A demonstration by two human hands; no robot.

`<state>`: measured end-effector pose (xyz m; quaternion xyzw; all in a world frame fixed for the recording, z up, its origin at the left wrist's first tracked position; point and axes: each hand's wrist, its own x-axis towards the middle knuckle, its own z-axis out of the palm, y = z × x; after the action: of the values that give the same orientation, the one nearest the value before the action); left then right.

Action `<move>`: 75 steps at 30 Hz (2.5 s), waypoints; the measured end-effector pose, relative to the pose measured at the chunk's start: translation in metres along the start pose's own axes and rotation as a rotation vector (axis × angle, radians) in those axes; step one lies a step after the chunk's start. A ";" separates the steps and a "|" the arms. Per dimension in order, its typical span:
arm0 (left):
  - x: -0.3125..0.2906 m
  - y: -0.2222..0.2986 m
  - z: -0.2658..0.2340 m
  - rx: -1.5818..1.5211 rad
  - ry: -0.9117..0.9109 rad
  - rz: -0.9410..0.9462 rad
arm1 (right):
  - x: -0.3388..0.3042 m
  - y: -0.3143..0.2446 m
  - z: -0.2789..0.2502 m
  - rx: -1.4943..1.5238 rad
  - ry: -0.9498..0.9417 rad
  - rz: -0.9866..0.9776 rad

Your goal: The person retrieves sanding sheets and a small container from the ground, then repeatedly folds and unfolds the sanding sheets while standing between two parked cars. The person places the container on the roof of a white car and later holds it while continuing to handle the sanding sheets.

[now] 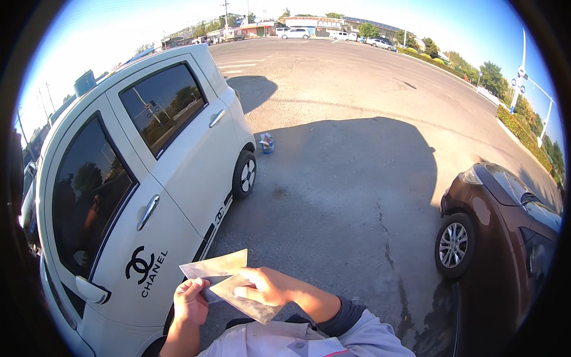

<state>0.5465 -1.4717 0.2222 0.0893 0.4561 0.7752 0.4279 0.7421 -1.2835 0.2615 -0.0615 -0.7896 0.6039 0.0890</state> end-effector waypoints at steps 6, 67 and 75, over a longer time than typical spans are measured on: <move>0.053 0.003 0.015 0.077 -0.210 0.017 | 0.082 0.029 -0.009 0.163 0.279 -0.088; 0.243 0.224 -0.131 -0.088 1.026 0.977 | 1.077 -0.369 -0.168 -0.968 0.231 -0.187; 0.249 0.224 -0.135 -0.142 0.979 0.987 | 1.118 -0.373 -0.176 -0.437 0.152 -0.328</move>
<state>0.1906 -1.4203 0.2583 -0.1017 0.4507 0.8580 -0.2244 -0.3079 -0.9872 0.7404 0.0042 -0.8915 0.3908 0.2292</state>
